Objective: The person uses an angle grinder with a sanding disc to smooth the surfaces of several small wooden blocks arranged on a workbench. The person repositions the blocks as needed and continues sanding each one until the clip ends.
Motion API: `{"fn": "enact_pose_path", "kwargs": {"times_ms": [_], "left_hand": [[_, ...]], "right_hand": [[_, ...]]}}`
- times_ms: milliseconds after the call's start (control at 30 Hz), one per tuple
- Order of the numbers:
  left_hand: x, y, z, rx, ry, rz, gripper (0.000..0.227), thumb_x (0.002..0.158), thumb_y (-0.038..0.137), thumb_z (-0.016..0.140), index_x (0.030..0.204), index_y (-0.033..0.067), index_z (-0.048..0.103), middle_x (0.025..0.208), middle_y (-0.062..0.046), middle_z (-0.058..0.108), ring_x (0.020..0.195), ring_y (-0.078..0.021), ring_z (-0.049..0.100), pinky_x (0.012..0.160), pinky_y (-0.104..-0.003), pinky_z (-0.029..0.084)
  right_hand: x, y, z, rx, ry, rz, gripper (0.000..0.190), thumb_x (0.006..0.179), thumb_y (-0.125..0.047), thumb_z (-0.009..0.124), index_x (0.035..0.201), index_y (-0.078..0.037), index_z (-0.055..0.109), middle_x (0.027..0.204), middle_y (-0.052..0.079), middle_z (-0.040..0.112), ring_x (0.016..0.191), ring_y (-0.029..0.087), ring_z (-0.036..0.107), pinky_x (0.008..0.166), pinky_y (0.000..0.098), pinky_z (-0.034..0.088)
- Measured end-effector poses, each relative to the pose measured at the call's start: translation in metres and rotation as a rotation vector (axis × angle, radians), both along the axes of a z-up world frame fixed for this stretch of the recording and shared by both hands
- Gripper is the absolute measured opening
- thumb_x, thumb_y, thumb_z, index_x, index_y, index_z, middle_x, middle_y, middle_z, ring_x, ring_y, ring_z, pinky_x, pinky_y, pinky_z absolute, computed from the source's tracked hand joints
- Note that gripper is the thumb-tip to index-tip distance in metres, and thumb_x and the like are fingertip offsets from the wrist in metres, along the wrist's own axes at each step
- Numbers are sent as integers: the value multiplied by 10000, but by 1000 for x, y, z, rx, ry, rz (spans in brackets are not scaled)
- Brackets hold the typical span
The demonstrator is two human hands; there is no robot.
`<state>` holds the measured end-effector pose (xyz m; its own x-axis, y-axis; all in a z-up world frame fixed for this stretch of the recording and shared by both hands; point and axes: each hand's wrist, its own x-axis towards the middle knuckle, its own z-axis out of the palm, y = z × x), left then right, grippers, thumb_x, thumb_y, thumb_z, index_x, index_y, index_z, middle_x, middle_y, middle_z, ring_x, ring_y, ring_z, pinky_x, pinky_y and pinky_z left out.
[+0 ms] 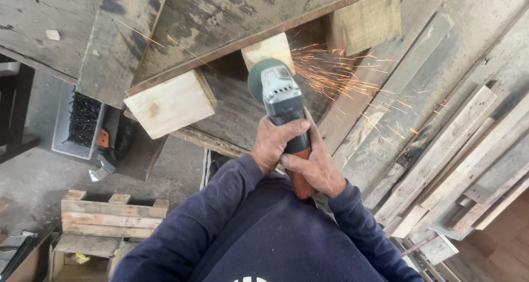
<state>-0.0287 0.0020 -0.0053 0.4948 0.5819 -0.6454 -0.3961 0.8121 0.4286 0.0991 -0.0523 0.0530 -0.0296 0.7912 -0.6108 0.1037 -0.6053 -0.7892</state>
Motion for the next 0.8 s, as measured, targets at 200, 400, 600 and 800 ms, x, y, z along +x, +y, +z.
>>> {"fn": "enact_pose_path", "kwargs": {"times_ms": [200,400,600,800], "left_hand": [[4,-9,-6,-20,-28,16,398,803,214,827,1109,-1,691,1000,-65,708,888,-155,677,806,-344,582],[10,-3,-10,34,3,-9,392,805,221,823,1107,11,688,991,-63,712,874,-151,681,794,-334,589],[29,13,-18,50,-36,-11,403,812,230,832,1103,-17,703,985,-82,708,861,-166,668,785,-346,581],[34,1,-10,28,78,-95,448,773,261,825,1114,6,686,1001,-97,723,878,-180,703,793,-345,600]], "right_hand": [[3,-6,-4,-82,-52,-5,1121,767,-251,788,1646,-70,116,1435,197,502,1301,284,560,1046,406,527],[7,-5,-3,-117,-14,-79,1091,784,-226,783,1640,-71,124,1353,166,539,1184,257,604,955,394,555],[19,11,-4,-171,38,-155,1004,790,-222,781,1596,-57,205,1149,158,596,899,230,677,738,373,610],[26,-6,-1,-201,42,-150,1059,789,-233,786,1614,-83,139,1179,175,605,927,231,696,759,375,631]]}}
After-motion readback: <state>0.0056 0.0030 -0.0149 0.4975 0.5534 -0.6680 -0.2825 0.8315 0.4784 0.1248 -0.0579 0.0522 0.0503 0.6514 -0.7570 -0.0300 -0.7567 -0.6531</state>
